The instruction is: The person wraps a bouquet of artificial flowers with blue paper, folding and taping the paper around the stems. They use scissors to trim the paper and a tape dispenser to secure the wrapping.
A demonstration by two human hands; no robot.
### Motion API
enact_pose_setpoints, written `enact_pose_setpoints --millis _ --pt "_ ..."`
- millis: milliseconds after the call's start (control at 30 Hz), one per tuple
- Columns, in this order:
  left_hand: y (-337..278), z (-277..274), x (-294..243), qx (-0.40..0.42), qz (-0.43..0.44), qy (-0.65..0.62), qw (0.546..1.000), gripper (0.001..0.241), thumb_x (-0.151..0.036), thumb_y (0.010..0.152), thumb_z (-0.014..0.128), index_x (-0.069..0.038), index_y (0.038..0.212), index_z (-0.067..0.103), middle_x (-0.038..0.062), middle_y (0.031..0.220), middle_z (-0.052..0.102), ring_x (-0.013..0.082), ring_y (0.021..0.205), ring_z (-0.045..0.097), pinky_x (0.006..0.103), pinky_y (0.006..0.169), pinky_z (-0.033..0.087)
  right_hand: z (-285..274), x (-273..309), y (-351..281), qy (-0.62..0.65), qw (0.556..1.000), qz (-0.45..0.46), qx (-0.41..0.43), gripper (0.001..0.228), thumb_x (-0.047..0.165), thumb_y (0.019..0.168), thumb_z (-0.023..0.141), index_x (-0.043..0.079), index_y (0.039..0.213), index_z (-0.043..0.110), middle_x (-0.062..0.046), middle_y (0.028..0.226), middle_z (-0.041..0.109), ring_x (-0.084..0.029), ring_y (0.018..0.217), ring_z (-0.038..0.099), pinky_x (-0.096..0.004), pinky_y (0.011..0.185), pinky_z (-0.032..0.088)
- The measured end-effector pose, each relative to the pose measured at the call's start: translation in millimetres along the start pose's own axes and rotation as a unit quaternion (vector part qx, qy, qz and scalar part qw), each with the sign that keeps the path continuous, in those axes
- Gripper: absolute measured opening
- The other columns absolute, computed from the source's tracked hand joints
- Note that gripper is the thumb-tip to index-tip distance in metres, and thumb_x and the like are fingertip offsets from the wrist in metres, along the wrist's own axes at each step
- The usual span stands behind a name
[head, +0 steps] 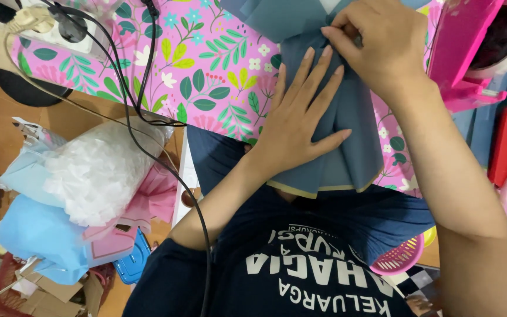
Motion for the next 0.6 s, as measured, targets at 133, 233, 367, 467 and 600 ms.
enact_pose_setpoints --millis 133,233,367,467,600 --pt "0 -1 -2 0.010 -0.002 0.018 1.000 0.087 -0.062 0.104 0.071 -0.013 0.164 0.031 0.013 0.173 0.022 0.0331 0.165 0.020 0.0616 0.137 0.022 -5 10 -1 -0.011 0.999 -0.021 -0.026 0.032 0.014 0.116 0.096 0.013 0.094 0.072 0.003 0.084 0.066 -0.016 0.081 0.062 -0.028 0.063 0.041" --pt "-6 -6 -6 0.013 0.006 0.053 0.998 0.081 -0.061 0.105 0.068 -0.013 0.162 0.035 0.016 0.170 0.026 0.0336 0.162 0.025 0.0602 0.134 0.021 -5 11 -2 -0.024 1.000 -0.002 -0.018 0.032 0.015 0.115 0.092 0.014 0.095 0.068 0.003 0.083 0.061 -0.017 0.079 0.059 -0.031 0.062 0.037" --pt "-30 -18 -15 0.004 0.024 -0.011 1.000 0.082 -0.062 0.103 0.066 -0.010 0.160 0.037 0.018 0.170 0.026 0.0368 0.162 0.026 0.0658 0.133 0.022 -2 12 1 -0.072 0.997 -0.014 -0.006 0.032 0.023 0.110 0.092 0.018 0.094 0.065 0.004 0.086 0.063 -0.018 0.080 0.062 -0.032 0.061 0.038" --pt "-54 -19 -27 -0.002 0.042 -0.010 0.999 0.080 -0.061 0.101 0.065 -0.008 0.157 0.041 0.020 0.167 0.032 0.0381 0.158 0.032 0.0680 0.127 0.028 -1 13 0 -0.096 0.995 -0.025 -0.014 0.033 0.025 0.110 0.091 0.019 0.092 0.065 0.005 0.085 0.064 -0.017 0.078 0.062 -0.032 0.058 0.037" --pt "-86 -23 -45 -0.037 0.082 0.014 0.996 0.086 -0.073 0.096 0.057 -0.006 0.150 0.049 0.020 0.157 0.048 0.0354 0.149 0.045 0.0754 0.116 0.028 1 13 -4 -0.111 0.993 -0.021 -0.024 0.035 0.028 0.111 0.093 0.020 0.092 0.065 0.007 0.085 0.063 -0.016 0.076 0.061 -0.031 0.057 0.037"
Point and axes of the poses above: each hand's wrist, its own y-axis towards the middle knuckle, its own z-axis out of the palm, x = y × z, the point moved 10 cm from there along y, towards the middle knuckle
